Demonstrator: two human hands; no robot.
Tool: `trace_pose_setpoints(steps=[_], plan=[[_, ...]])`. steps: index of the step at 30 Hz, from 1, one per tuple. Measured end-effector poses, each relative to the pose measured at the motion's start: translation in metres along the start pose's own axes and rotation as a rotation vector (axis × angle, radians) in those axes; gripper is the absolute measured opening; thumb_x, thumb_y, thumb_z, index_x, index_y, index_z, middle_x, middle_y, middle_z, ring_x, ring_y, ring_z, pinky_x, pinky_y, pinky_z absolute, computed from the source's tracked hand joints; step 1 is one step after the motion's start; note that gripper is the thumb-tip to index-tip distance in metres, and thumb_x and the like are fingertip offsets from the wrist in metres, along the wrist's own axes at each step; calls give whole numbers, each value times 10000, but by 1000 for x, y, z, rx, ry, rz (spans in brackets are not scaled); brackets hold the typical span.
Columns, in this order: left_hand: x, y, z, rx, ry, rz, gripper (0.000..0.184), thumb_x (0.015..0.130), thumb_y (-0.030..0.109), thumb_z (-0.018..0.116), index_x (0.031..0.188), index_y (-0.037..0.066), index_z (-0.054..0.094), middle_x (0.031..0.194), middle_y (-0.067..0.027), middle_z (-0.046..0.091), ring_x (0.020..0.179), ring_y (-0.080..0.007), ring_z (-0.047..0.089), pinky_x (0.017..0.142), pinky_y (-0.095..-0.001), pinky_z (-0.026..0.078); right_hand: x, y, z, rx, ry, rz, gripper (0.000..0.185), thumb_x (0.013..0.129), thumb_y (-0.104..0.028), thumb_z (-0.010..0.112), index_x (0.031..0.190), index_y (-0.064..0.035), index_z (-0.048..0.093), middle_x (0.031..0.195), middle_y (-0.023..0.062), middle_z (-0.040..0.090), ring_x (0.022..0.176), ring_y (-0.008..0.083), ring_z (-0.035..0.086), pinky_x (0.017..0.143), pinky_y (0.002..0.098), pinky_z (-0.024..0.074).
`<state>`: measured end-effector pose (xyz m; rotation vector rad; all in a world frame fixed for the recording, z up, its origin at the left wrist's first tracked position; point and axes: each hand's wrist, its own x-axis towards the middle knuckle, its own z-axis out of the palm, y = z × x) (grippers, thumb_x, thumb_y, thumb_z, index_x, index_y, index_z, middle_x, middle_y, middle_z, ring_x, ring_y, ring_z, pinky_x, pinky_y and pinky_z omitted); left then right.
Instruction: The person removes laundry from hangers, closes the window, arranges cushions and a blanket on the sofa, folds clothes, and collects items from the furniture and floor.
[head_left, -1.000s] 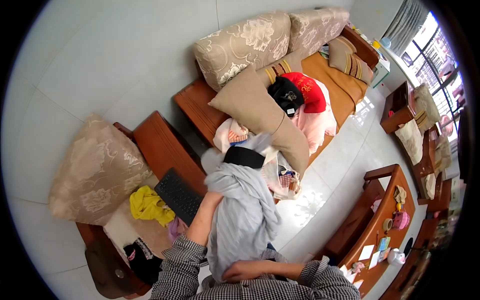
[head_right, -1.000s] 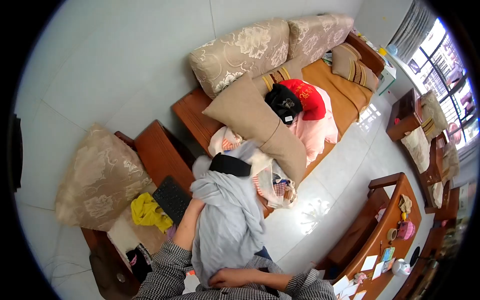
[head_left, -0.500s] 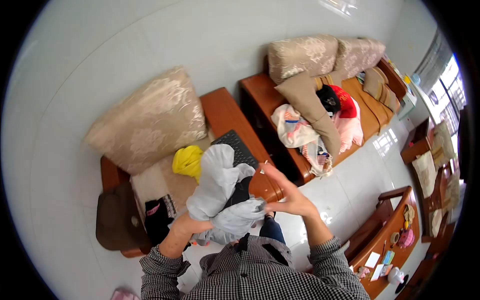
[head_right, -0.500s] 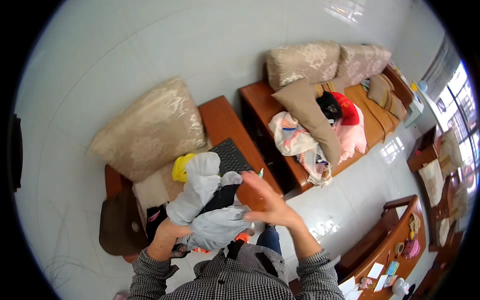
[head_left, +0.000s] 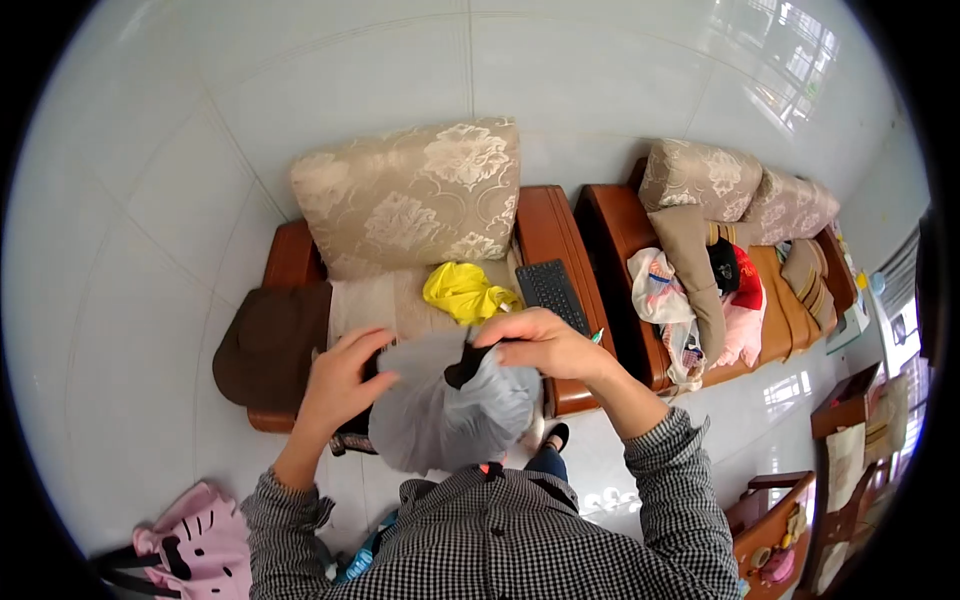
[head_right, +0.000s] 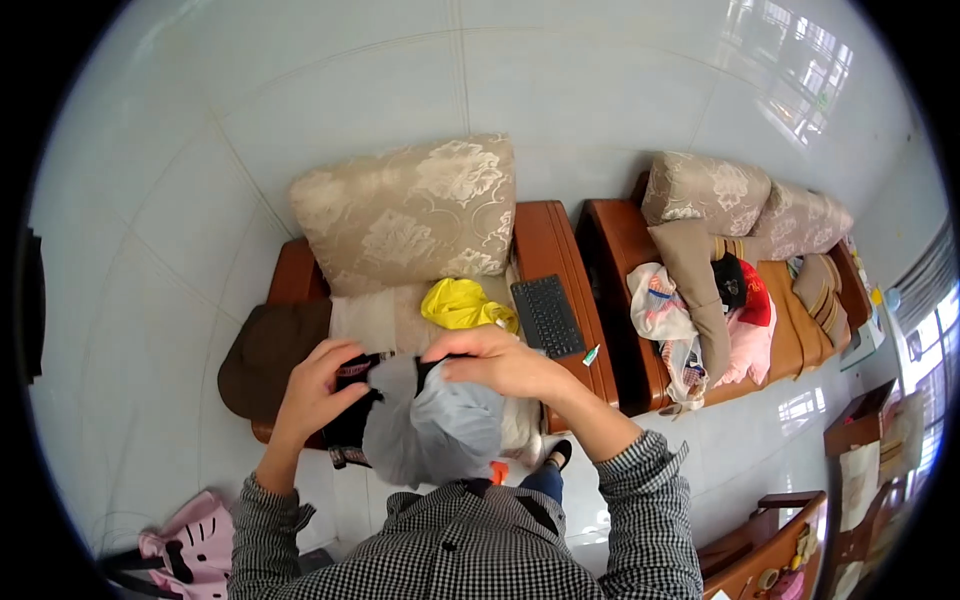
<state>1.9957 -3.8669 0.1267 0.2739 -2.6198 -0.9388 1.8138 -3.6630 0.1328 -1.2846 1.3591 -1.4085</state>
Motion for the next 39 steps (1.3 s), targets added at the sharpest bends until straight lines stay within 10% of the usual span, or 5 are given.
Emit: trace_pose_setpoints(steps=[10, 24, 31, 36, 39], plan=[[24, 33, 75, -155, -1021, 39, 545, 593, 413, 692, 940, 0, 616, 846, -170, 626, 794, -251, 598, 708, -322, 456, -23, -64, -23, 54, -11, -210, 178, 739, 21, 562, 911, 38, 605, 908, 90, 606, 889, 183, 558, 821, 294, 419], [-5, 68, 61, 47, -253, 219, 396, 736, 128, 539, 1132, 108, 540, 1183, -72, 526, 951, -236, 576, 779, -330, 466, -131, -79, -105, -69, 188, -182, 156, 817, -33, 539, 965, -1, 577, 926, 31, 558, 876, 112, 518, 783, 242, 414], [-17, 144, 172, -893, -717, -80, 413, 683, 153, 693, 1024, 3, 517, 895, -59, 581, 795, -132, 554, 684, -248, 459, -122, -83, -52, -49, -317, 2, 188, 779, 9, 531, 962, 35, 565, 888, 48, 595, 824, 104, 527, 736, 230, 415], [-54, 139, 249, -606, -663, 391, 454, 662, 309, 716, 969, 4, 577, 873, -121, 626, 817, -235, 592, 739, -326, 465, -144, -88, -64, -127, -301, -260, 165, 666, 43, 530, 813, 25, 604, 760, 94, 625, 672, 196, 603, 587, 276, 454], [-49, 166, 214, -89, -876, 60, 407, 710, 315, 623, 959, -5, 577, 798, -151, 614, 743, -311, 595, 656, -389, 478, -150, -102, -66, -189, -324, -307, 167, 636, 49, 505, 768, 12, 600, 696, 94, 604, 575, 216, 582, 497, 286, 433]])
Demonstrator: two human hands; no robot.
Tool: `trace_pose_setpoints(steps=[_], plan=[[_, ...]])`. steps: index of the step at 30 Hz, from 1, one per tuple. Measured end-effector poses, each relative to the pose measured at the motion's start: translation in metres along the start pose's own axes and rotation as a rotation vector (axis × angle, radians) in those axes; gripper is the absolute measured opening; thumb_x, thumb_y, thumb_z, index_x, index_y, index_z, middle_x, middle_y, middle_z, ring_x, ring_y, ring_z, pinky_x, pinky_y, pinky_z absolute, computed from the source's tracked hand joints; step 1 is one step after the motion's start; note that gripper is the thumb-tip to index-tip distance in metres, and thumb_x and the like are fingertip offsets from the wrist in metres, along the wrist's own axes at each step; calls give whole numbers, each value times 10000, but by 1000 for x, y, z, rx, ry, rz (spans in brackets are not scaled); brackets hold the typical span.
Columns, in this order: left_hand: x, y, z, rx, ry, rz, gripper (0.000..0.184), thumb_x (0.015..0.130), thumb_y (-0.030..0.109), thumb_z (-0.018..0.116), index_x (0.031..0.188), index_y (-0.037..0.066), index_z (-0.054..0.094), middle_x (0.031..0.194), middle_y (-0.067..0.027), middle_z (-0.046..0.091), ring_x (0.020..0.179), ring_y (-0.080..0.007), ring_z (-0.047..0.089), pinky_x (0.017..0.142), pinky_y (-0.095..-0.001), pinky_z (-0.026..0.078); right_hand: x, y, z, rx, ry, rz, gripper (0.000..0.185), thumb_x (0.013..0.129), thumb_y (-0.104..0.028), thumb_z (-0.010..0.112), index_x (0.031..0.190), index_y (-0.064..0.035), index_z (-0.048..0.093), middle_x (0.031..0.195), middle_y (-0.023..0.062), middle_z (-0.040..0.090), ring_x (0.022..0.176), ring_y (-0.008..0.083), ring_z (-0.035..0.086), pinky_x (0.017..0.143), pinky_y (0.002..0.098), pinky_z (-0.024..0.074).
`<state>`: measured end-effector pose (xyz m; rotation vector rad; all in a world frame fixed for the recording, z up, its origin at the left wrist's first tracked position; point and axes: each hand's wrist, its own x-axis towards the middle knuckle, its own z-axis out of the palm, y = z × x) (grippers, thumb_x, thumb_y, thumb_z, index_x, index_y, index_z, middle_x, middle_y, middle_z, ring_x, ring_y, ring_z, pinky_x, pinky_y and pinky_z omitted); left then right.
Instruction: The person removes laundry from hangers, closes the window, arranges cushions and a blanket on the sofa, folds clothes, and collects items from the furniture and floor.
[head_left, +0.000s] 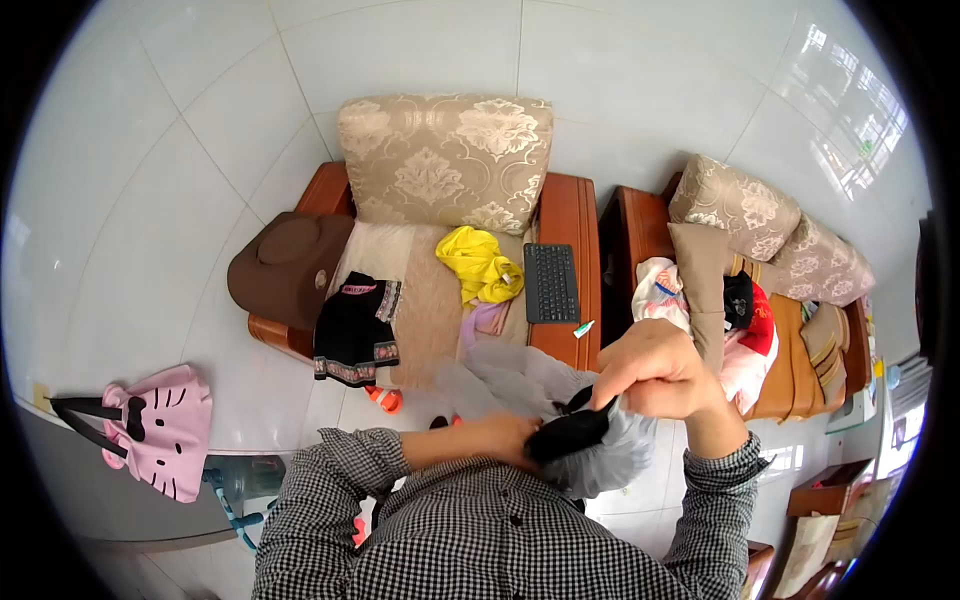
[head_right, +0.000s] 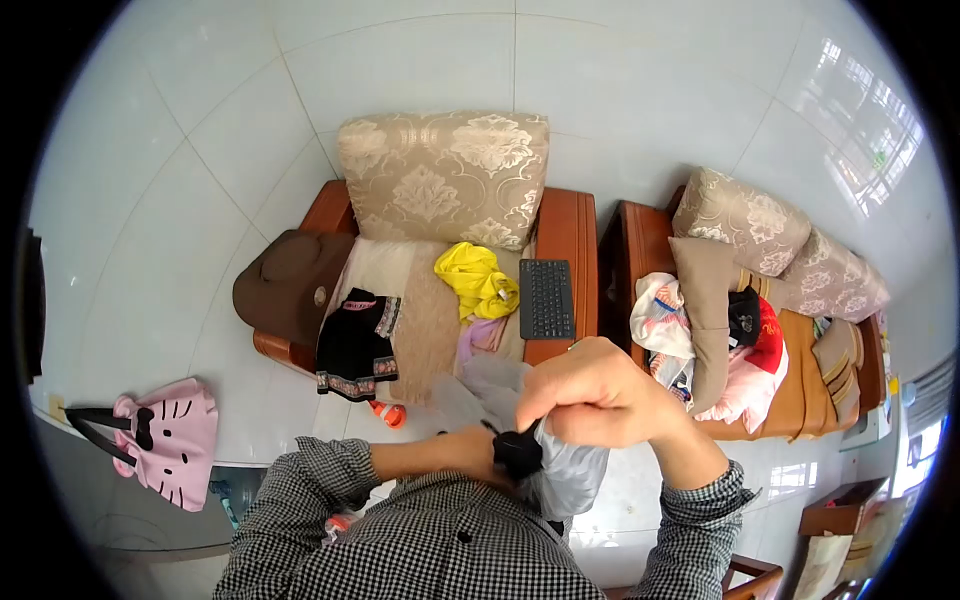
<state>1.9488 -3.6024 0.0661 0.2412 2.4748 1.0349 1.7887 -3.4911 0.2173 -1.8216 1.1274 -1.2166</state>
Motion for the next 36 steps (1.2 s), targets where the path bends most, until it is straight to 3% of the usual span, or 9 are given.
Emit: trace_pose_setpoints(steps=[3, 5, 11, 16, 21, 22, 26, 33, 36], plan=[[15, -73, -2, 333, 168, -320, 175, 705, 142, 527, 787, 12, 610, 700, -174, 600, 637, -329, 598, 552, -431, 468, -11, -1, 2, -325, 9, 98, 140, 629, 23, 518, 742, -3, 596, 683, 89, 598, 558, 232, 574, 488, 297, 435], [-16, -87, -37, 448, 461, -420, 271, 740, 332, 580, 754, 66, 630, 713, -131, 604, 649, -307, 597, 532, -404, 466, -30, 6, -2, -639, 95, 285, 157, 635, -92, 610, 779, -31, 602, 670, 89, 594, 531, 242, 566, 472, 316, 439], [-72, -75, -102, 511, 977, -150, 243, 659, 247, 682, 692, 15, 617, 882, -61, 624, 680, -248, 596, 572, -301, 467, -63, 74, -23, -1390, 224, 503, 379, 626, -326, 694, 858, -45, 591, 629, 100, 527, 539, 258, 557, 460, 345, 422], [-54, -33, -129, 35, 1210, -354, 173, 661, 91, 625, 627, -37, 514, 557, -89, 498, 460, -160, 409, 440, -297, 306, -19, 71, -29, -1157, 581, 506, 230, 678, -246, 652, 734, -24, 633, 710, 128, 555, 691, 305, 567, 628, 377, 438], [-23, 15, -119, -22, 1266, 52, 177, 674, 113, 609, 680, -36, 513, 670, -122, 530, 591, -249, 535, 494, -345, 391, 21, 102, -13, -227, 764, 369, 308, 786, -290, 582, 858, 8, 607, 698, 173, 594, 624, 233, 578, 604, 327, 436], [-21, 14, -117, 165, 1212, 144, 127, 641, 50, 614, 655, -25, 513, 912, -120, 566, 637, -222, 524, 516, -286, 401, 26, 99, -8, -293, 722, 389, 299, 787, -284, 583, 845, 9, 605, 693, 169, 592, 627, 251, 579, 599, 337, 436], [-52, -9, -118, 938, 974, 231, 129, 603, 126, 596, 627, 50, 496, 1111, -57, 526, 607, -183, 520, 482, -279, 454, 17, 63, -17, -1122, 492, 255, 209, 725, -158, 591, 902, -47, 580, 719, 111, 552, 636, 288, 563, 552, 355, 452], [-79, -62, -39, 769, 118, 431, 72, 678, 170, 528, 733, 127, 543, 785, -1, 507, 585, -170, 566, 432, -310, 479, -17, 78, -28, -1674, 102, -202, 341, 635, -111, 579, 968, -44, 547, 829, 38, 532, 628, 129, 506, 486, 245, 424], [-71, -87, -31, 826, 22, -23, 92, 727, 178, 513, 781, 125, 567, 727, -57, 588, 601, -218, 619, 468, -353, 495, -13, 70, -8, -1640, -31, -401, 325, 653, -126, 573, 962, -29, 543, 866, 45, 544, 614, 113, 481, 477, 222, 380]])
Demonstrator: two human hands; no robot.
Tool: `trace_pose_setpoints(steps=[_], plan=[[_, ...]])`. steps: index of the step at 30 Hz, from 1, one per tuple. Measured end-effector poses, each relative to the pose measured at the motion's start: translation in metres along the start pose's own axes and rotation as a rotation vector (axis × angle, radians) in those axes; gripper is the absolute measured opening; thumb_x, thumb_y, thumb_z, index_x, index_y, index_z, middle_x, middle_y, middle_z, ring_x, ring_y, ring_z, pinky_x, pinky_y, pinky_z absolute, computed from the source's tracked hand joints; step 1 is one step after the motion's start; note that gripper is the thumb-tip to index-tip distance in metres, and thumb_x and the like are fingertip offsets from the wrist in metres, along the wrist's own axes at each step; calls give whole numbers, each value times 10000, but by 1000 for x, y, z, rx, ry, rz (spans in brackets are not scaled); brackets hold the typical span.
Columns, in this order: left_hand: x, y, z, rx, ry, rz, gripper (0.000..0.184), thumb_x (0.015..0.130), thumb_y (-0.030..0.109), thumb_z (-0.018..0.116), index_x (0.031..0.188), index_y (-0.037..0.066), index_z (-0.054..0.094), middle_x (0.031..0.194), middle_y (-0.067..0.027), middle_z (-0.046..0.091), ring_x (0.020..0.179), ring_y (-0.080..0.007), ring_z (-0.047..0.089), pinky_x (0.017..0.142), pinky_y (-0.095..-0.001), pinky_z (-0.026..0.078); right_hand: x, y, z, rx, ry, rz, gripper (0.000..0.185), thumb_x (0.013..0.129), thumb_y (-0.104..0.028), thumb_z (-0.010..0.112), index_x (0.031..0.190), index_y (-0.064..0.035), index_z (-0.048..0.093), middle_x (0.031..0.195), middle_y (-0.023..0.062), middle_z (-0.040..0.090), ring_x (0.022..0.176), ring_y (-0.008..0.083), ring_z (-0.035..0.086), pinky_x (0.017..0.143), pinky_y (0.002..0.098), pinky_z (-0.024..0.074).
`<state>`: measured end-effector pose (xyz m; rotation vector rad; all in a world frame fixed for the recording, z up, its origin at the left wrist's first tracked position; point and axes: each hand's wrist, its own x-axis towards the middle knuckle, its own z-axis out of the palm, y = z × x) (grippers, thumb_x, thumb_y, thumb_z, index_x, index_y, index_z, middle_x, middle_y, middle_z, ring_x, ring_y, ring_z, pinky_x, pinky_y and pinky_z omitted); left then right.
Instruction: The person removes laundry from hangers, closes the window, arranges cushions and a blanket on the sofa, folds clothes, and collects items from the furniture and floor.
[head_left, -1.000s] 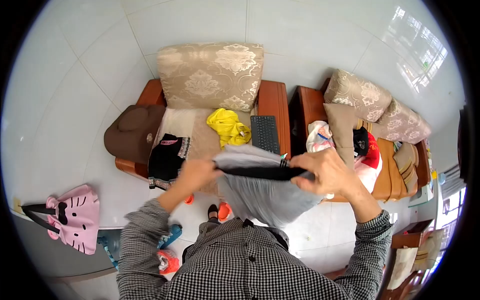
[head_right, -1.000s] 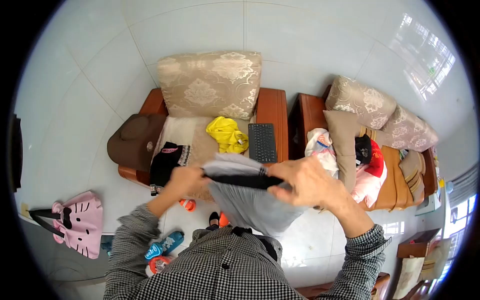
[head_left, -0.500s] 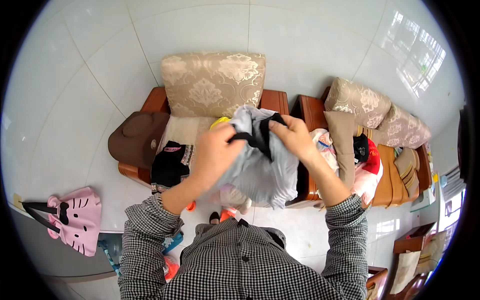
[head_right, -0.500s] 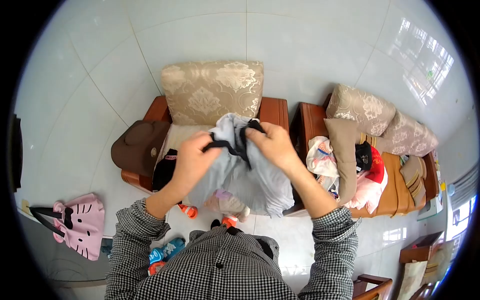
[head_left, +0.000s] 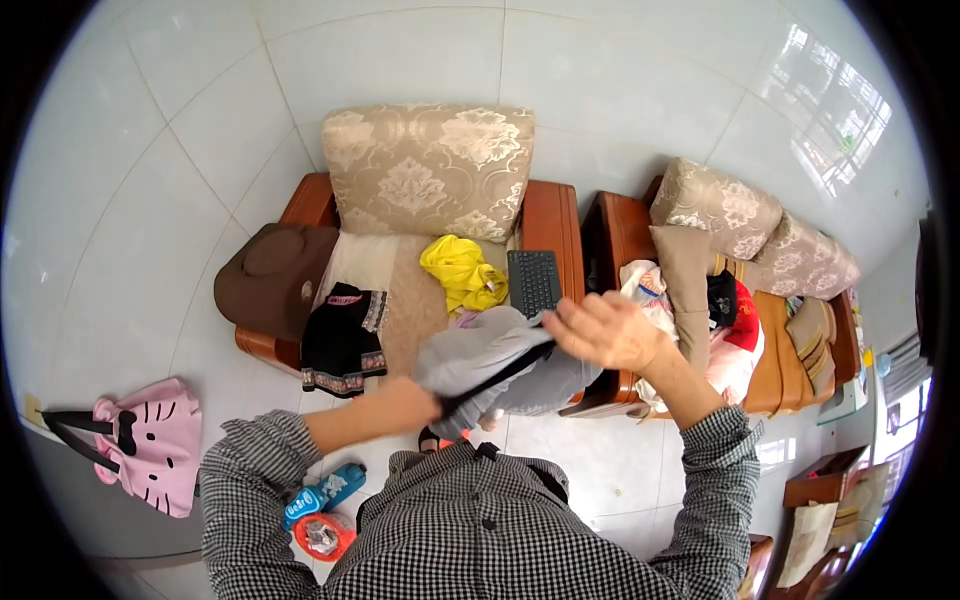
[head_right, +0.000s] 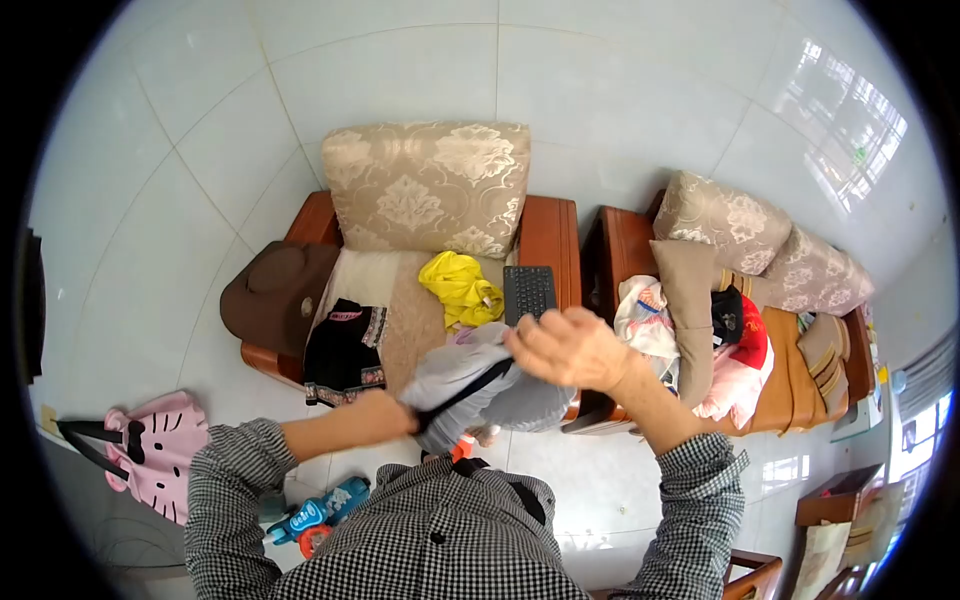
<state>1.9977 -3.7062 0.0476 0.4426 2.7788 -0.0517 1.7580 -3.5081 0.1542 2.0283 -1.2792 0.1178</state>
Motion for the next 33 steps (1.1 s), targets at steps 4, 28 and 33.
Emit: trace_pose_setpoints(steps=[4, 28, 33], plan=[[-11, -33, 0, 56, 159, -373, 267, 640, 249, 629, 838, 75, 585, 708, -84, 613, 642, -246, 623, 504, -354, 492, -2, -23, -19, 78, -30, 4, 353, 640, -129, 567, 981, -40, 594, 998, 64, 570, 775, 129, 520, 527, 213, 403], [8, -30, 11, -267, 435, -827, 203, 627, 186, 576, 528, 9, 563, 550, -179, 557, 524, -346, 578, 491, -421, 471, -34, -96, 55, 344, -668, 469, 470, 812, -423, 483, 1161, -109, 516, 559, 35, 564, 417, 146, 538, 369, 277, 409], [58, -49, 62, -282, 527, -1018, 207, 660, 167, 525, 546, 9, 595, 622, -211, 590, 596, -358, 604, 561, -435, 490, 16, -118, 27, 529, -463, 240, 452, 691, -145, 537, 1123, -18, 502, 585, 45, 505, 446, 135, 516, 357, 250, 386]])
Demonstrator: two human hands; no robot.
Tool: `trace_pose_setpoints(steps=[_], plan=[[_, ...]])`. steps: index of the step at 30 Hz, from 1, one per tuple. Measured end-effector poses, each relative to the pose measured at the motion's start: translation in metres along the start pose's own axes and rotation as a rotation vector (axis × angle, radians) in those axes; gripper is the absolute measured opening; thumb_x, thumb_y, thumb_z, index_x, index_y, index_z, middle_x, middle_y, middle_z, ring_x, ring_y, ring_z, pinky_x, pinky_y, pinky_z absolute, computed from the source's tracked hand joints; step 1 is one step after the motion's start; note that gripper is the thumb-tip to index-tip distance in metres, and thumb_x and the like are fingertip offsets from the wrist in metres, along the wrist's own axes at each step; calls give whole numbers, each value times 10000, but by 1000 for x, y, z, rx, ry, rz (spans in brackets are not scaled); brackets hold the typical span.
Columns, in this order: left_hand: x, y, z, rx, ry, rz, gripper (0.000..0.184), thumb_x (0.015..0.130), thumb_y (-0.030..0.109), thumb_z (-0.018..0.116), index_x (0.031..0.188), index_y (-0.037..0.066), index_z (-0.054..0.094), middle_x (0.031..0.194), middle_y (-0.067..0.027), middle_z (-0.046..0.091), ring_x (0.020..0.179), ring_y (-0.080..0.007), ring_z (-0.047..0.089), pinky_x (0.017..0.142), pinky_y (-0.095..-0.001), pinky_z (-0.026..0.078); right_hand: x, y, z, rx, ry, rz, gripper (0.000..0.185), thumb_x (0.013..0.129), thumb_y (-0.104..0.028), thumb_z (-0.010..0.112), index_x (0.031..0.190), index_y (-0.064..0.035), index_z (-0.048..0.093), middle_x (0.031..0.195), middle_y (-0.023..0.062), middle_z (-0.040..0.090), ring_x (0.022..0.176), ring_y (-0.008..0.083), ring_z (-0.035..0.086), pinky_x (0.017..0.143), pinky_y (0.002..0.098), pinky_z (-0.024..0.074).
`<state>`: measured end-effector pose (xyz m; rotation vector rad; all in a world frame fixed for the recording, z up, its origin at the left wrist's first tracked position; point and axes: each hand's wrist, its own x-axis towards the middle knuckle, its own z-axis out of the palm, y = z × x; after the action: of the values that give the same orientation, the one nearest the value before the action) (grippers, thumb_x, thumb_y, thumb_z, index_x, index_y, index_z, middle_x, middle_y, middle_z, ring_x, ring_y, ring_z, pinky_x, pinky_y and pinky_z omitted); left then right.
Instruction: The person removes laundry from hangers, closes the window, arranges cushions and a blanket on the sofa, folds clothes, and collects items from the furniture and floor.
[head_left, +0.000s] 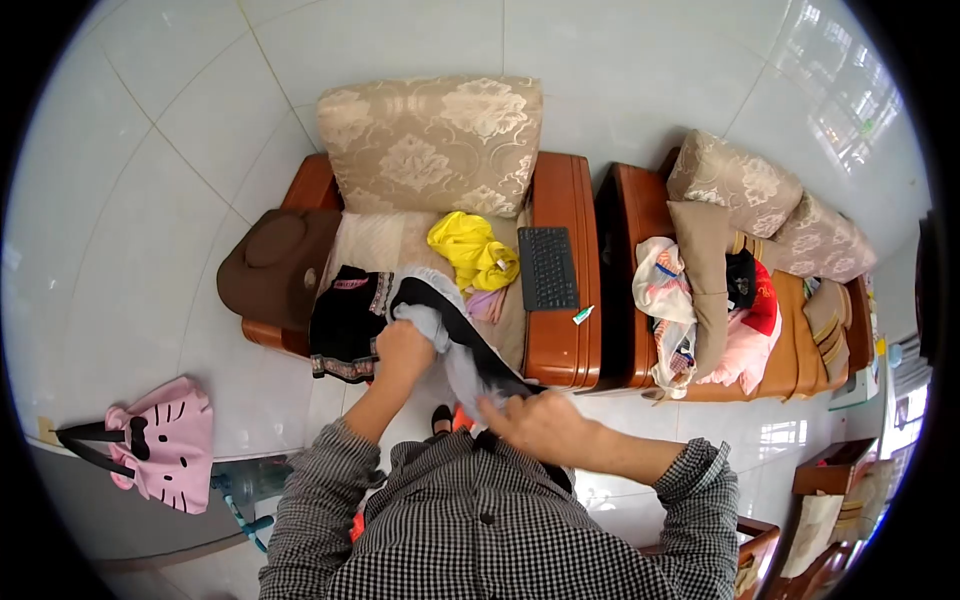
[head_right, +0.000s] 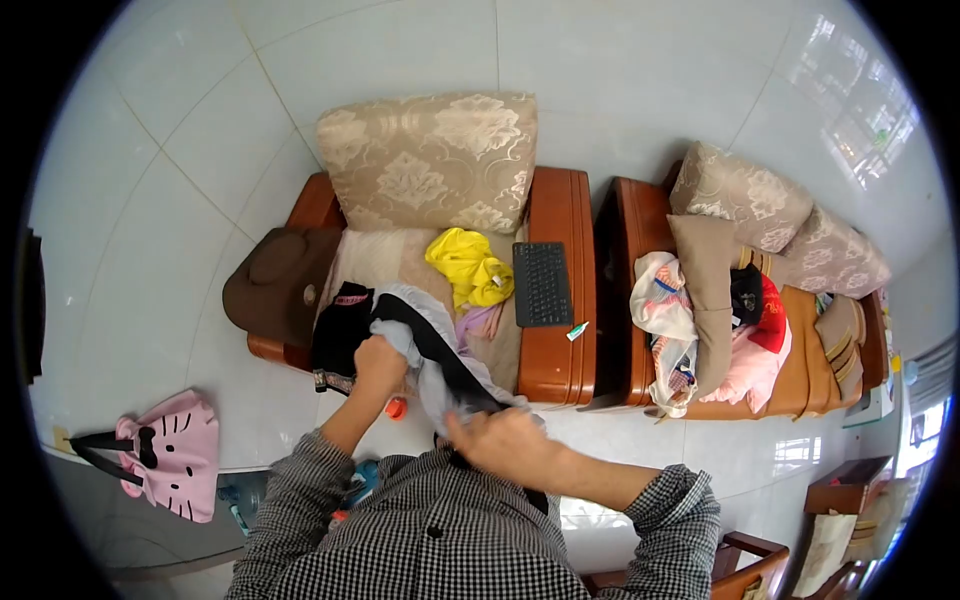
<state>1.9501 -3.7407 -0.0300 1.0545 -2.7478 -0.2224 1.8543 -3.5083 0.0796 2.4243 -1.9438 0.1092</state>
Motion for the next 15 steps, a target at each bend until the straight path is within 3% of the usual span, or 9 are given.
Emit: trace_pose_setpoints(steps=[2, 4, 6, 8, 10, 12, 15], plan=[[9, -5, 41, 4, -25, -148, 222, 687, 173, 513, 573, 10, 612, 658, -218, 602, 625, -351, 614, 580, -430, 495, 3, -14, -16, -67, 168, -115, 361, 690, -128, 519, 1016, 27, 536, 568, 31, 477, 432, 125, 487, 361, 256, 390], [13, -4, 21, 12, -224, -213, 212, 696, 182, 515, 682, 18, 648, 759, -182, 628, 738, -305, 630, 636, -391, 505, -1, -14, -17, -61, 53, -200, 347, 695, -137, 518, 1002, 24, 538, 581, 44, 493, 458, 138, 520, 373, 273, 411], [22, -18, 26, 138, -308, -87, 292, 710, 308, 549, 716, 38, 659, 757, -142, 639, 732, -286, 633, 631, -374, 504, -12, 5, 19, 36, -5, -132, 280, 704, -122, 513, 941, 26, 534, 602, 80, 533, 479, 170, 555, 365, 277, 419], [24, -15, -7, 237, -495, 99, 381, 717, 436, 554, 746, 75, 671, 748, -116, 645, 721, -267, 635, 628, -362, 501, -22, 43, 39, -39, -256, 199, 322, 737, -133, 525, 1034, -16, 478, 721, 79, 568, 487, 196, 580, 365, 322, 441], [24, -10, -34, 255, -626, 193, 516, 743, 560, 476, 776, 83, 669, 753, -120, 638, 728, -274, 625, 618, -363, 492, -40, 78, 56, -139, -94, 358, 207, 722, -127, 543, 880, -7, 483, 673, 62, 558, 469, 171, 574, 374, 286, 444], [22, -1, -69, 230, -750, 271, 558, 749, 602, 448, 820, 92, 664, 759, -127, 636, 737, -285, 622, 625, -363, 491, -45, 78, 51, -220, -9, 324, 101, 692, -98, 547, 727, -54, 464, 582, 49, 503, 449, 151, 549, 367, 264, 427], [12, -4, -102, -83, -613, 289, 548, 745, 594, 477, 913, 98, 639, 719, -148, 624, 720, -311, 613, 624, -386, 485, -53, 73, 50, -111, 70, 290, 92, 672, -99, 540, 688, -64, 457, 600, 57, 495, 459, 162, 543, 372, 282, 422]])
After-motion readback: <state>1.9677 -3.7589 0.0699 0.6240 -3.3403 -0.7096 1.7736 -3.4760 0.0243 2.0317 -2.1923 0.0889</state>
